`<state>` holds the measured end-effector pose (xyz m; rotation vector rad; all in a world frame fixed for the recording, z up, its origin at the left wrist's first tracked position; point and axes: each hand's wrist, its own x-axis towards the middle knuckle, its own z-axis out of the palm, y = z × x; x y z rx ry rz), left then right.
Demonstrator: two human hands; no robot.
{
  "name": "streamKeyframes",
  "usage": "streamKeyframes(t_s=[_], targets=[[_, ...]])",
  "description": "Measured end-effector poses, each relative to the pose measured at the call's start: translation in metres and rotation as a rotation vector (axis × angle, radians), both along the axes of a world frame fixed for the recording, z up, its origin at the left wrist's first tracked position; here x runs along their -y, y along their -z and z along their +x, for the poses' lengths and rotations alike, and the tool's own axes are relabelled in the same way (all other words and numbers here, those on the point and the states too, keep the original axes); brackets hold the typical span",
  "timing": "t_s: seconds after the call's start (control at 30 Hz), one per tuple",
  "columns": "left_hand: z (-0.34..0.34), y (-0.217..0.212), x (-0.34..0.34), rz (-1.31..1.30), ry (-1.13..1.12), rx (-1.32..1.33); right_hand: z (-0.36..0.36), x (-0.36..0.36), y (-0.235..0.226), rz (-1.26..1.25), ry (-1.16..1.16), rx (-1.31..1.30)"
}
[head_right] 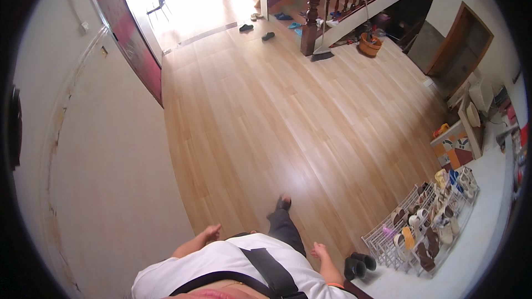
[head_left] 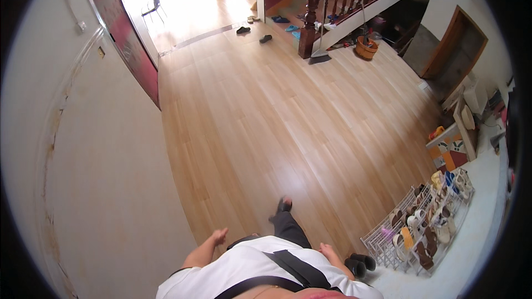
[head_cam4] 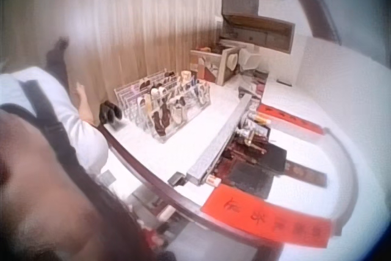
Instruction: The person sweeps the floor using a broom, moving a chair aside to reach underneath it.
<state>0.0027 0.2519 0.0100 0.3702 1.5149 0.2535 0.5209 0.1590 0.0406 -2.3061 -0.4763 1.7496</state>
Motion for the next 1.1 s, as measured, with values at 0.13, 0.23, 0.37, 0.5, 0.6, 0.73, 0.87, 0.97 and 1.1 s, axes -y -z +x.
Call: streamKeyframes(t_s=[0.13, 0.23, 0.37, 0.5, 0.6, 0.73, 0.87, 0.97, 1.1], targets=[[0.033, -0.009, -0.144, 0.048, -0.175, -0.183, 0.025, -0.071, -0.004, -0.093, -0.171, 0.083], [0.052, -0.021, -0.231, 0.055, 0.008, -0.071, 0.038, -0.163, -0.006, -0.077, -0.324, 0.078], [0.104, -0.078, -0.338, 0.129, 0.064, -0.158, 0.070, -0.328, 0.005, -0.006, -0.508, 0.069], [0.127, -0.061, -0.437, 0.162, -0.012, -0.215, 0.096, -0.545, 0.046, 0.352, -0.513, 0.250], [0.136, -0.050, -0.500, 0.118, -0.285, -0.217, 0.068, -0.708, -0.014, 0.611, -0.379, 0.220], [0.114, -0.027, -0.602, -0.058, -0.160, -0.152, 0.031, -0.829, -0.071, 0.775, -0.146, -0.114], [0.128, -0.028, -0.734, -0.087, -0.053, -0.325, 0.078, -0.853, -0.005, 0.608, -0.248, -0.016], [0.154, -0.033, -0.835, 0.014, 0.037, -0.379, 0.117, -0.816, 0.006, 0.109, -0.352, 0.202], [0.216, -0.060, -1.014, 0.150, 0.329, -0.308, 0.150, -0.780, 0.009, -0.014, 0.255, 0.189]])
